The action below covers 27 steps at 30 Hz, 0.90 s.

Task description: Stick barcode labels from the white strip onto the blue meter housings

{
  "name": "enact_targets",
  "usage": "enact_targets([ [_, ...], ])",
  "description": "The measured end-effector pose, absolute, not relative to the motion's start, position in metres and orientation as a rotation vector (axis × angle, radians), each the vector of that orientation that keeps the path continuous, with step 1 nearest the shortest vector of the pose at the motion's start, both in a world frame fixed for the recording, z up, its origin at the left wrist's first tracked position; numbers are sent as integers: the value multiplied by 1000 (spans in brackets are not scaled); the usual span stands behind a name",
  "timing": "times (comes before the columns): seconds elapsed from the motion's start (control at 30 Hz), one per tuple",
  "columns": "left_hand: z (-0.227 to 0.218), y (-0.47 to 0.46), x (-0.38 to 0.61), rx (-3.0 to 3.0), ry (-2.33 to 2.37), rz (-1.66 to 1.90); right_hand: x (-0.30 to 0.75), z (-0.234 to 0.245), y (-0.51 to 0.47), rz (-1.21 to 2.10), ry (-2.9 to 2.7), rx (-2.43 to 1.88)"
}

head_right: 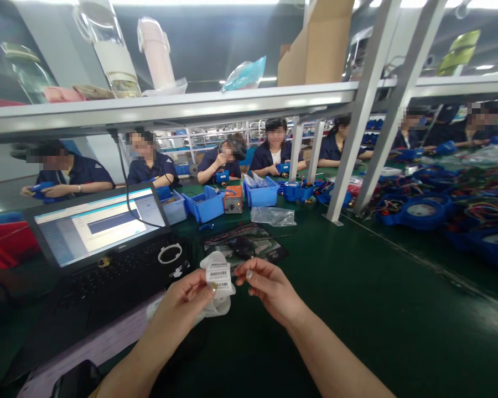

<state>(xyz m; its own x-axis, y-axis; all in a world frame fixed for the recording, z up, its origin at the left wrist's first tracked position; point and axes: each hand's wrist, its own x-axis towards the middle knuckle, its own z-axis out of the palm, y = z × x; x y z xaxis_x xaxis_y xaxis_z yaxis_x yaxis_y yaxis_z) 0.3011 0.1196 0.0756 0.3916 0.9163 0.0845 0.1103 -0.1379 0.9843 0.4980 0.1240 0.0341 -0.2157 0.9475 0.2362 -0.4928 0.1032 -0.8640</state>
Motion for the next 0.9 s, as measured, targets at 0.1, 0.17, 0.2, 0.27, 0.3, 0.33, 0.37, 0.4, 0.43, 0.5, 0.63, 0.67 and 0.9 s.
enact_targets([
  [0.1, 77, 121, 302, 1391, 888, 1004, 494, 31, 124, 1425, -1288, -585],
  [0.17, 80, 122, 303, 1228, 834, 1062, 491, 28, 124, 1409, -1382, -567],
  [0.2, 83, 123, 304, 1148, 804, 1080, 489, 27, 124, 1408, -1420, -561],
  [0.27, 87, 124, 306, 1009, 760, 1110, 487, 26, 123, 1407, -1480, -565],
  [0.3, 90, 124, 307, 956, 749, 1116, 485, 25, 122, 1407, -1507, -577],
  [0.33, 92, 125, 307, 908, 743, 1120, 484, 25, 121, 1404, -1535, -597],
  [0.37, 94, 125, 308, 867, 739, 1127, 483, 24, 121, 1393, -1569, -628],
  [0.4, 95, 125, 308, 834, 737, 1132, 482, 24, 121, 1374, -1606, -668],
  [0.43, 96, 125, 309, 809, 736, 1136, 482, 23, 120, 1349, -1644, -716],
  [0.5, 97, 125, 309, 776, 740, 1151, 480, 20, 120, 1297, -1698, -793],
  [0.63, 96, 126, 308, 775, 748, 1185, 478, 15, 121, 1311, -1653, -767],
  [0.67, 95, 127, 307, 789, 753, 1184, 478, 14, 121, 1334, -1634, -758],
  [0.9, 82, 128, 300, 1088, 853, 1092, 477, 19, 120, 1424, -1558, -681],
])
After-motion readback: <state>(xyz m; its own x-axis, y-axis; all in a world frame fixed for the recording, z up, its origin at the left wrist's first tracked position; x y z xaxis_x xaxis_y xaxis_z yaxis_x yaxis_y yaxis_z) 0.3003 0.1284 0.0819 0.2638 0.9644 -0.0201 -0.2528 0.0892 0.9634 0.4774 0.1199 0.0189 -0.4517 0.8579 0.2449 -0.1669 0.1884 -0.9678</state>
